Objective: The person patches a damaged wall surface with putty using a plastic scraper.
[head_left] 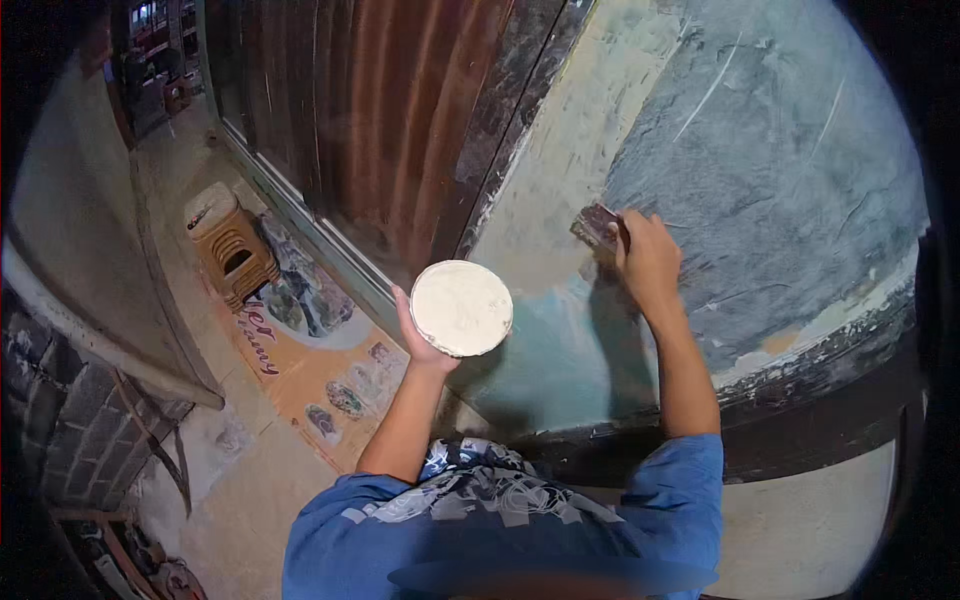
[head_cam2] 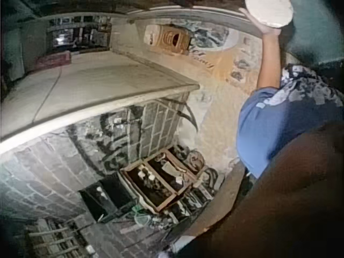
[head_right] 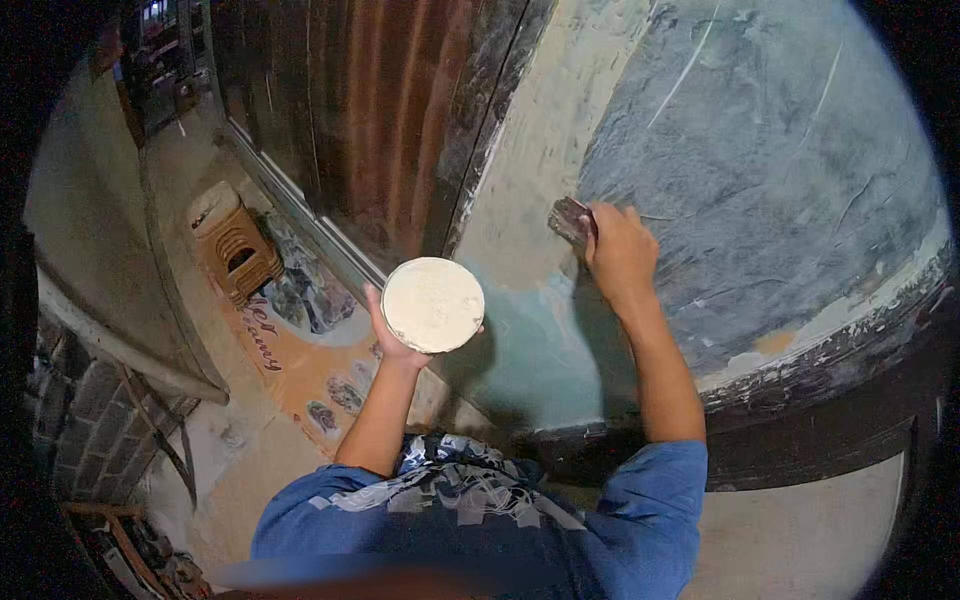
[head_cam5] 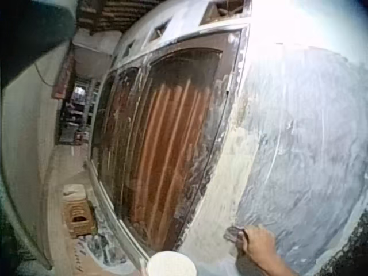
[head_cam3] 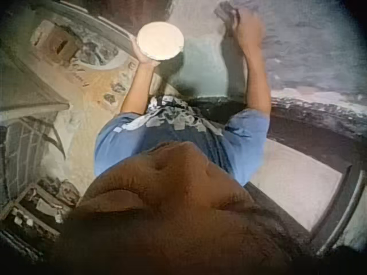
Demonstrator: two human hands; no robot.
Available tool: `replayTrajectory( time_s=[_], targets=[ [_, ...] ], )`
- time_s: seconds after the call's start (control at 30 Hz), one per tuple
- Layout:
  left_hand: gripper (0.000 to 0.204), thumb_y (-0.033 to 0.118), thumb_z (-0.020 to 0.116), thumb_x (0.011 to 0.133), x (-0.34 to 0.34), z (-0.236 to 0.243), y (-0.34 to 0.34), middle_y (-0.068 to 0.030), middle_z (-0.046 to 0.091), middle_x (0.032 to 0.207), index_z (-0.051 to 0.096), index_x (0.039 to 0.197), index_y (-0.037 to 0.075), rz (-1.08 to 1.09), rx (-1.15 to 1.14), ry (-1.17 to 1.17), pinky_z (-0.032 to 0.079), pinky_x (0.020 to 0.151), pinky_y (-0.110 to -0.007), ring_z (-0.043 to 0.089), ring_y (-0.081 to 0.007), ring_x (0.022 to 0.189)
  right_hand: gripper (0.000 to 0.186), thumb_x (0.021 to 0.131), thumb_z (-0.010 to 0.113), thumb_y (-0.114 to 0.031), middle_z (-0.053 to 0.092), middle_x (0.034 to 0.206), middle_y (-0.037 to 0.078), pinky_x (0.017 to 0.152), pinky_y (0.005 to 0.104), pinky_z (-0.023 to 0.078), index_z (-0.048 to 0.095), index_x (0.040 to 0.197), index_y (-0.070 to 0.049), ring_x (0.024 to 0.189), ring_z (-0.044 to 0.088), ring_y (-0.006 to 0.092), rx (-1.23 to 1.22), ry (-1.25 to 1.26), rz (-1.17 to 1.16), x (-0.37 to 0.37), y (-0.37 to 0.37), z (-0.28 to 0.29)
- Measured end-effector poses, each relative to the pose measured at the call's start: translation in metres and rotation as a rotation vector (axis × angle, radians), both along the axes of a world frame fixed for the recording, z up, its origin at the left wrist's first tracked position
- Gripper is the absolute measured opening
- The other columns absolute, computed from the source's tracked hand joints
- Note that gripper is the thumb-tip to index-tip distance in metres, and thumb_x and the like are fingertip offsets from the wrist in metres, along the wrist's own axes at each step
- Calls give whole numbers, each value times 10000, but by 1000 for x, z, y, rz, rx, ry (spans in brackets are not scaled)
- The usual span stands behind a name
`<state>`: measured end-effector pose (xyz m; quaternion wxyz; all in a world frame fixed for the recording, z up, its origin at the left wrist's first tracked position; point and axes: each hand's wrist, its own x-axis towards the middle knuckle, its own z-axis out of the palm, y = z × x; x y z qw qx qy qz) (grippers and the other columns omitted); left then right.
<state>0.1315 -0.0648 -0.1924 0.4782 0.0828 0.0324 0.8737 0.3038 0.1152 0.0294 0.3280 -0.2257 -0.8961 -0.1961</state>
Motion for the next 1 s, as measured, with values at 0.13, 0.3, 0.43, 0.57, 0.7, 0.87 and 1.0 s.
replayTrajectory(
  time_s=[0.13, 0.3, 0.43, 0.57, 0.7, 0.87, 1.0],
  targets=[
    [930, 829, 278, 875, -2, -2, -6, -190, 486, 1430, 432, 1453, 116, 42, -43, -48, 413, 876, -803, 524, -500, 1208, 163, 917, 653, -214, 647, 882, 134, 692, 456, 501, 675, 1047, -118, 819, 621, 351, 59, 260, -85, -3, 4, 36],
    [938, 832, 291, 868, -5, -8, -11, -177, 469, 1450, 417, 1463, 118, 25, 10, -26, 395, 875, -822, 516, -502, 1216, 171, 924, 655, -229, 634, 870, 155, 698, 453, 495, 674, 1053, -119, 822, 618, 360, -27, 225, -53, 2, 0, 35],
    [937, 834, 294, 867, -3, 2, -10, -176, 473, 1442, 424, 1455, 116, -2, 10, 6, 397, 864, -828, 524, -496, 1208, 142, 912, 647, -212, 641, 862, 141, 697, 458, 495, 662, 1019, -120, 826, 615, 351, -47, 13, -78, 4, -2, 7],
    [930, 834, 292, 868, -1, 9, -21, -183, 480, 1429, 431, 1449, 120, -8, 11, -25, 416, 848, -818, 534, -490, 1195, 162, 932, 627, -217, 649, 880, 148, 707, 455, 503, 671, 1049, -114, 851, 619, 354, -7, 206, -119, -1, -1, 44],
    [941, 831, 290, 869, -3, -1, -24, -185, 461, 1452, 416, 1458, 108, 19, -4, -36, 415, 859, -813, 517, -490, 1222, 154, 932, 630, -232, 651, 879, 142, 708, 463, 507, 663, 1019, -110, 847, 617, 357, -65, 281, 34, 3, 2, 36],
    [949, 838, 286, 863, 1, 20, -29, -185, 450, 1465, 413, 1461, 112, -54, 29, -31, 406, 867, -816, 502, -498, 1237, 153, 918, 653, -259, 637, 867, 151, 684, 471, 506, 661, 1012, -138, 798, 622, 376, -57, 41, -29, 4, 1, 4],
    [946, 842, 290, 858, -4, 5, -26, -180, 431, 1479, 402, 1470, 129, -6, -8, -24, 400, 869, -820, 490, -504, 1246, 172, 925, 645, -253, 655, 913, 153, 702, 461, 501, 667, 1030, -119, 826, 624, 364, 35, 226, -148, 6, 13, 47]
  ],
)
